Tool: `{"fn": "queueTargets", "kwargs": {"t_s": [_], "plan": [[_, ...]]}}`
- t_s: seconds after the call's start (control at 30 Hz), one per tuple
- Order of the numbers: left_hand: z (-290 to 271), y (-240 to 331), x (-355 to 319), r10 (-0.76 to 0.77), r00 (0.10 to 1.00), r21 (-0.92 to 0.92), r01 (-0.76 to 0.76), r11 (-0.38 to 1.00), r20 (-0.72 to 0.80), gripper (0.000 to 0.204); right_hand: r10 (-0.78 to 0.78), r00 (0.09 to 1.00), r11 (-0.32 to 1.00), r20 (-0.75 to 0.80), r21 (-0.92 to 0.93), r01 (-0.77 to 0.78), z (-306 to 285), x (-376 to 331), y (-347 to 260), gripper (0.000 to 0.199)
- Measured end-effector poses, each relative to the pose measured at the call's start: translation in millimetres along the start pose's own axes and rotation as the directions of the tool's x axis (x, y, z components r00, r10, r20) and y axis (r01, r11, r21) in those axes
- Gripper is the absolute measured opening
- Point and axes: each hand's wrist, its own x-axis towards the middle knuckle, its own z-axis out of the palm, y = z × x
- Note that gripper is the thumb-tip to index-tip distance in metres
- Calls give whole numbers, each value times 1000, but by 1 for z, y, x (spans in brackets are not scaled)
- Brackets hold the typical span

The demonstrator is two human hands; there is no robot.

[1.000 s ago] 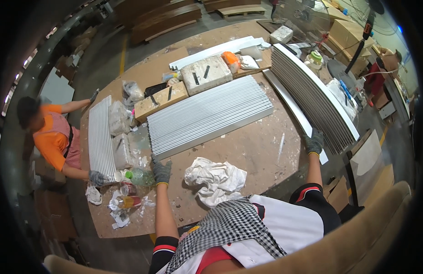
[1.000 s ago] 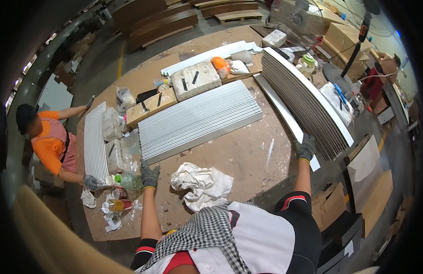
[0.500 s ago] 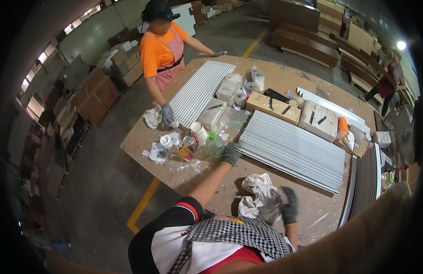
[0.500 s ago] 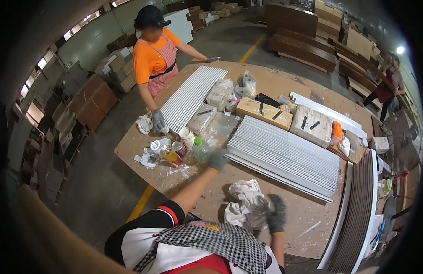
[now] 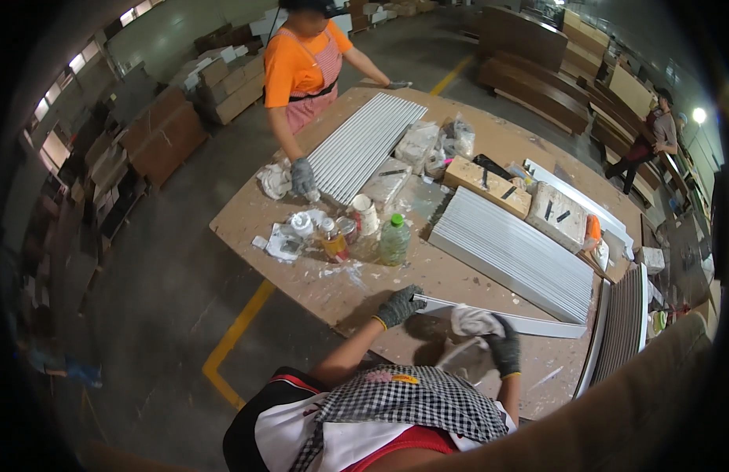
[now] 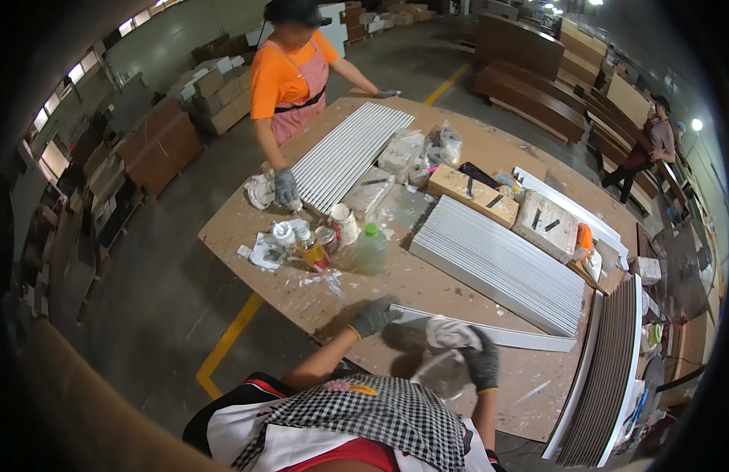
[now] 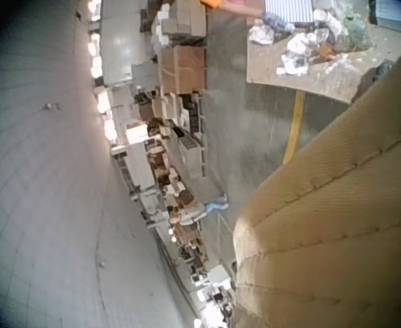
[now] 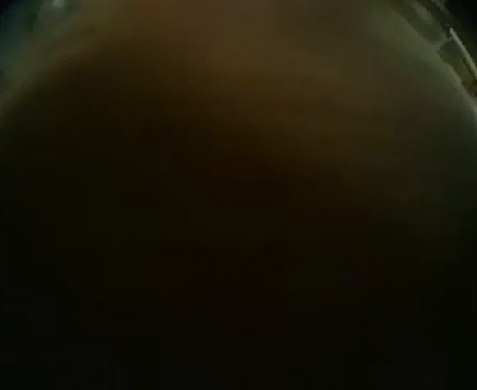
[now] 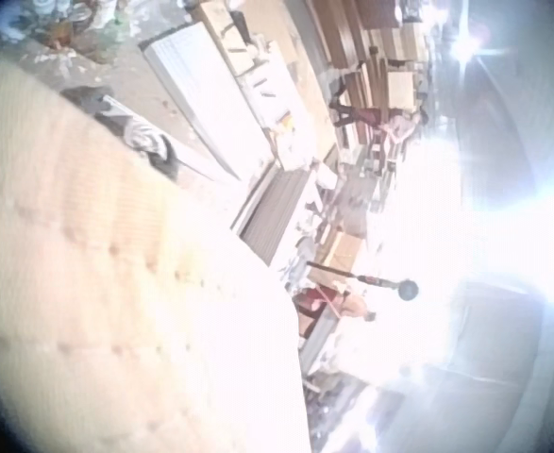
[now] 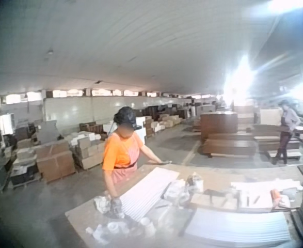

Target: Cleaning individual wooden slats with a white cloth at a workbench in a factory setting.

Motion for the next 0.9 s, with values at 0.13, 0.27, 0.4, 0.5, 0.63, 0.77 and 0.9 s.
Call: {"fn": "queueTargets", "kwargs": {"t_s": [0.13, 0.27, 0.4, 0.5, 0.63, 0.77, 0.9], "plan": [[9, -18, -51, -29, 969, -151, -8, 988, -244, 35, -35, 871, 999, -490, -39, 19, -51, -19, 22, 49], [-27, -12, -86, -161, 929, -3, 169, 986, -334, 33, -163, 760, 921, -629, -372, -111, -31, -49, 55, 56], [-51, 32, -96, 85, 908, 337, 64, 939, -411, 33, -49, 863, 553, -503, -733, -396, 36, -71, 123, 55], [-50, 15, -87, 109, 942, 386, 24, 922, -318, 32, -148, 848, 342, -509, -831, -439, 63, -77, 105, 60], [-51, 9, -95, 191, 904, 321, -63, 945, -384, 26, -119, 830, 447, -545, -776, -446, 79, -72, 108, 60], [-47, 11, -96, 255, 880, 353, -109, 929, -401, 24, -146, 809, 437, -569, -771, -464, 75, -80, 95, 59], [-37, -25, -92, 286, 862, 362, -130, 923, -418, 25, -124, 803, 447, -582, -756, -479, 75, -76, 90, 57]]}}
